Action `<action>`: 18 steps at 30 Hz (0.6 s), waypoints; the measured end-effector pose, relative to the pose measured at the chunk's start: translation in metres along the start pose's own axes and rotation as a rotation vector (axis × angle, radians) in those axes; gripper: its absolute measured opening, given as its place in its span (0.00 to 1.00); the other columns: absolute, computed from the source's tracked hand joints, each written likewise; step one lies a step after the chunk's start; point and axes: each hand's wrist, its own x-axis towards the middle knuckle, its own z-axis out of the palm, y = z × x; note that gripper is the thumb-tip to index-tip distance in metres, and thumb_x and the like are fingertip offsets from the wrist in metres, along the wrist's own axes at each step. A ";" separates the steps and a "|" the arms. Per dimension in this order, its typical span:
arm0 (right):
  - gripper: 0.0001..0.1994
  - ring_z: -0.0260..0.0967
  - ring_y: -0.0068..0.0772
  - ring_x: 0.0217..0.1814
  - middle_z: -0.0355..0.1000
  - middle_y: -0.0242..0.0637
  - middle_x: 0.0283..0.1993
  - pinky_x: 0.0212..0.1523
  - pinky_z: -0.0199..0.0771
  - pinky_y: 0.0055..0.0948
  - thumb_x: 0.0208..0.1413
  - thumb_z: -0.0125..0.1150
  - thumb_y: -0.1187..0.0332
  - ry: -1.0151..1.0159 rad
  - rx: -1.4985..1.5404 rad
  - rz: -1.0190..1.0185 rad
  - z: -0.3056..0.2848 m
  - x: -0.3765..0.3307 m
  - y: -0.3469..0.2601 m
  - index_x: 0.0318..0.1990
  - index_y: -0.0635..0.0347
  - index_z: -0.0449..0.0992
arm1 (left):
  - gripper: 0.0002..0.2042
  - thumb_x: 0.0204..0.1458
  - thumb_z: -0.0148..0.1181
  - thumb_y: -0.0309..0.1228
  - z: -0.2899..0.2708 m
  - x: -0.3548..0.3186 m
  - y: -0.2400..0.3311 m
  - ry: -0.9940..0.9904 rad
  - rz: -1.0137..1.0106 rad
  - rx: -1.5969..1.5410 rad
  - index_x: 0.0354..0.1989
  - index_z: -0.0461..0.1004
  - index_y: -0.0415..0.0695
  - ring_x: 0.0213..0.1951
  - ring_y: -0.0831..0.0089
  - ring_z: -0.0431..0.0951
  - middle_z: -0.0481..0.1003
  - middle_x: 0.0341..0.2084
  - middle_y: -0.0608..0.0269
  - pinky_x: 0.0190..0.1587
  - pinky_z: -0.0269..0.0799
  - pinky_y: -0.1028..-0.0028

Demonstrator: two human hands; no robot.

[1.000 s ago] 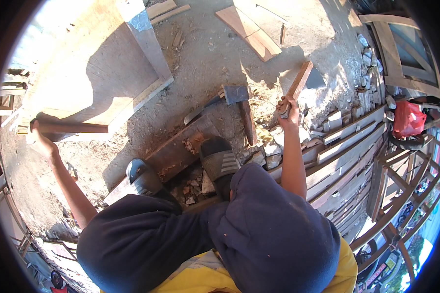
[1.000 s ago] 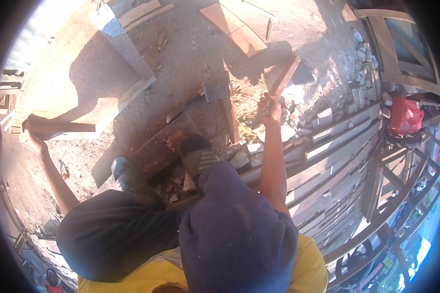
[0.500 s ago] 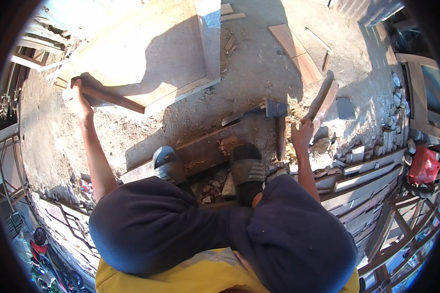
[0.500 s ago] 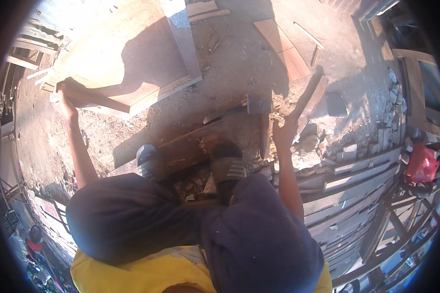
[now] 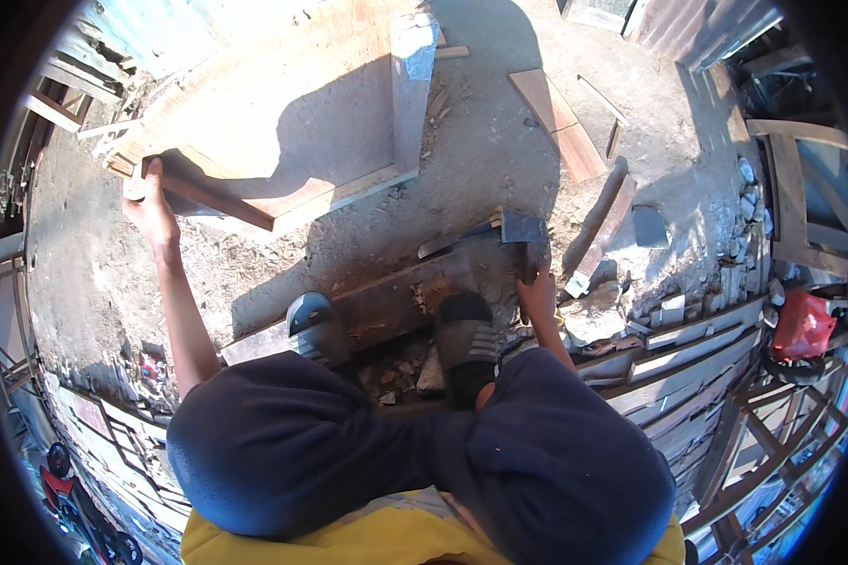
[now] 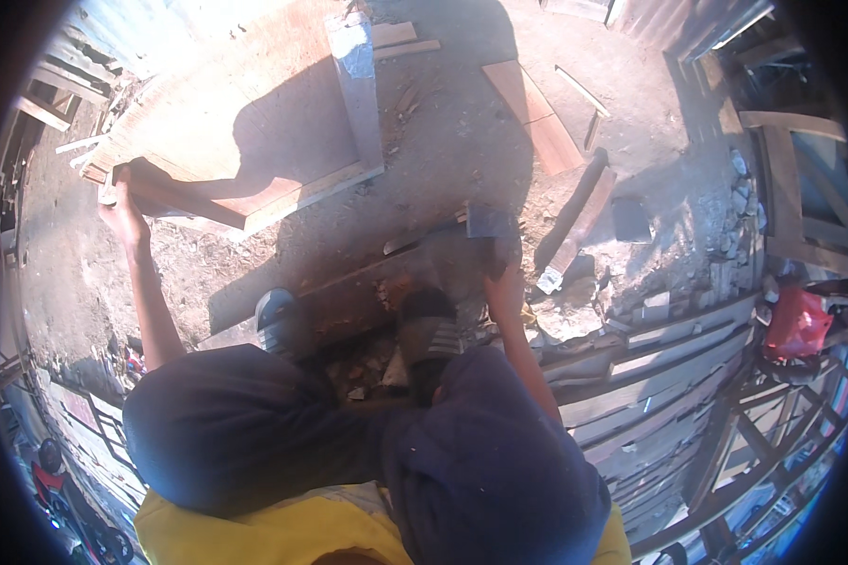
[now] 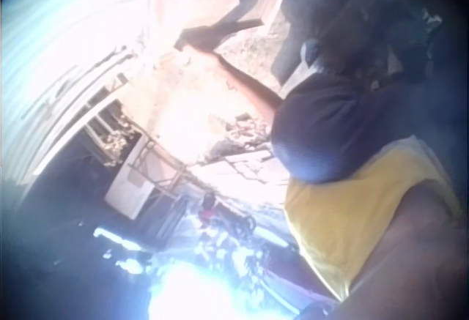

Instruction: The person uses a hammer to drive nails into wooden pieces, assembling a rectangular frame. They repeatedly adjust the wood, tap the nails, and reposition the frame on a cluttered outdoor work surface.

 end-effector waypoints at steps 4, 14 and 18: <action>0.23 0.72 0.48 0.41 0.73 0.49 0.37 0.44 0.72 0.40 0.43 0.63 0.62 -0.312 0.402 0.206 -0.006 0.013 0.009 0.44 0.69 0.72 | 0.15 0.50 0.63 0.25 -0.006 -0.002 -0.006 0.058 -0.056 -0.037 0.46 0.71 0.36 0.39 0.78 0.74 0.76 0.39 0.62 0.44 0.67 0.79; 0.07 0.56 0.16 0.17 0.59 0.23 0.20 0.19 0.59 0.19 0.60 0.52 0.65 -0.934 1.680 0.628 -0.021 0.013 -0.015 0.37 0.58 0.69 | 0.12 0.50 0.66 0.29 0.019 -0.003 0.012 0.240 0.083 0.000 0.39 0.74 0.37 0.34 0.81 0.73 0.77 0.33 0.63 0.40 0.67 0.80; 0.06 0.56 0.17 0.17 0.59 0.24 0.20 0.19 0.59 0.20 0.59 0.54 0.65 -0.858 1.611 0.693 -0.025 0.017 -0.016 0.34 0.57 0.70 | 0.13 0.52 0.63 0.30 0.020 -0.009 0.010 0.241 0.020 -0.020 0.42 0.73 0.35 0.35 0.80 0.74 0.77 0.35 0.61 0.41 0.67 0.80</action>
